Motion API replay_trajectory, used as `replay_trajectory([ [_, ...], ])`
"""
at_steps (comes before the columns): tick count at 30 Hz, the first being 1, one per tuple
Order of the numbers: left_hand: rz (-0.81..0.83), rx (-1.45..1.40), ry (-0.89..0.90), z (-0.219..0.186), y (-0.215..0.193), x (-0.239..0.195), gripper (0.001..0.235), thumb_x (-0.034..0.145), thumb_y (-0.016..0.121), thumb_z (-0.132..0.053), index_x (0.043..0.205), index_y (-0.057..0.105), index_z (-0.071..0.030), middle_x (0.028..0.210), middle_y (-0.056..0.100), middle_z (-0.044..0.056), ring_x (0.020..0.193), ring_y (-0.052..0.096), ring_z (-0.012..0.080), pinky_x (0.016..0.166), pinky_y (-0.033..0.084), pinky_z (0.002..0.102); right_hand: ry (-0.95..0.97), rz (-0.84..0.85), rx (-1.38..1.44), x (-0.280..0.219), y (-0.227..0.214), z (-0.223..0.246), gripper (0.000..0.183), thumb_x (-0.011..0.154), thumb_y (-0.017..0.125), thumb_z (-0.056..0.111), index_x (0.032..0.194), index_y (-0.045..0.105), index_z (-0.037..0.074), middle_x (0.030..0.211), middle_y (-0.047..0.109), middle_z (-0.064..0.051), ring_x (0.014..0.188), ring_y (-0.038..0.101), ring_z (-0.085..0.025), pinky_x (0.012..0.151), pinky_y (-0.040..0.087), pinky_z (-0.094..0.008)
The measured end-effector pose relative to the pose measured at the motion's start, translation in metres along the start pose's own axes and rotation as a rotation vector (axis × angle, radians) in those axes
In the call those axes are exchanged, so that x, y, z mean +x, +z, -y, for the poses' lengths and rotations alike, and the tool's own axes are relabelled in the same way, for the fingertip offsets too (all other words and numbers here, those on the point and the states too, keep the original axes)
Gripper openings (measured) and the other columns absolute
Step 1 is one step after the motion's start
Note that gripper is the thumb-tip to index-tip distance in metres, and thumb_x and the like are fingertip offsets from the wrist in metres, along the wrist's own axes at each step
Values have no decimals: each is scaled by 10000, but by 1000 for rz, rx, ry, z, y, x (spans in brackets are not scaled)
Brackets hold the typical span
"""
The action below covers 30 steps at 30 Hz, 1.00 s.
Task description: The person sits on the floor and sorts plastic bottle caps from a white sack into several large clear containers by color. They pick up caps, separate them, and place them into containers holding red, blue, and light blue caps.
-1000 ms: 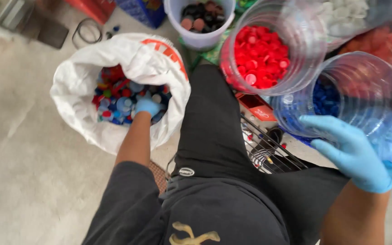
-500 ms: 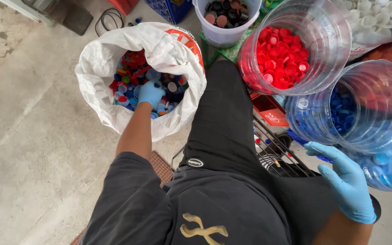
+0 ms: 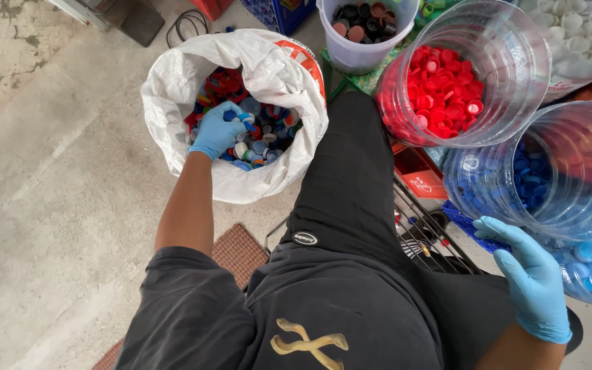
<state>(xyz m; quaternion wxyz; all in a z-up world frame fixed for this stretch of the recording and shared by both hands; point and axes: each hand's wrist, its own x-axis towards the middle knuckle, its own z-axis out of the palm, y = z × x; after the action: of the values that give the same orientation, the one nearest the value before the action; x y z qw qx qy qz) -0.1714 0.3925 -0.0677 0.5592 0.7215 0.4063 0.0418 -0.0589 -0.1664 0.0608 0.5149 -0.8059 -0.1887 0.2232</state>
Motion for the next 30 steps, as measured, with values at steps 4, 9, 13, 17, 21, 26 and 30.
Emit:
replay_trajectory([
  [4,12,-80,79,-4,-2,-8,225,870,814,-85,795,618,-166,736,630,-41,909,705,38,903,590,198,-14,15,-14,6,3,-3,417,986,522,92,1374,596,-41,1359,662,-188,1294,627,-297,1149,501,-428],
  [9,35,-44,24,-2,-7,-10,215,856,833,-126,844,626,-182,650,486,-71,615,396,51,572,421,217,-30,42,-37,8,5,-1,416,994,522,110,1379,600,-27,1367,660,-175,1309,616,-285,1159,489,-425],
  [13,-1,19,28,-5,-9,-13,205,813,815,-189,820,611,-207,713,522,-54,707,484,76,724,484,243,-24,38,-14,7,6,-1,421,994,516,99,1388,588,-34,1377,651,-183,1305,617,-291,1153,493,-427],
  [17,19,-51,4,-3,-9,-11,200,834,771,-83,824,613,-205,979,748,18,1128,748,97,802,584,279,-1,34,-15,6,5,-3,419,993,515,79,1389,587,-39,1376,652,-190,1303,619,-295,1144,498,-426],
  [21,35,-79,11,-4,-10,-11,206,791,769,-55,809,620,-195,839,707,3,1152,758,123,910,578,287,-15,36,-27,6,6,-3,421,993,515,91,1387,587,-36,1378,651,-188,1319,613,-299,1158,490,-434],
  [26,57,-112,49,-18,-10,-24,171,807,768,-77,833,646,-194,743,627,-41,933,696,72,932,585,283,-19,37,-35,9,9,-2,421,991,523,117,1378,600,-30,1368,661,-175,1305,616,-283,1153,483,-420],
  [30,164,-204,90,-29,12,-34,189,846,780,-27,849,635,-148,616,469,-70,578,437,40,563,430,195,20,37,20,16,22,3,383,971,561,94,1327,640,-24,1331,693,-152,1270,638,-245,1103,504,-378],
])
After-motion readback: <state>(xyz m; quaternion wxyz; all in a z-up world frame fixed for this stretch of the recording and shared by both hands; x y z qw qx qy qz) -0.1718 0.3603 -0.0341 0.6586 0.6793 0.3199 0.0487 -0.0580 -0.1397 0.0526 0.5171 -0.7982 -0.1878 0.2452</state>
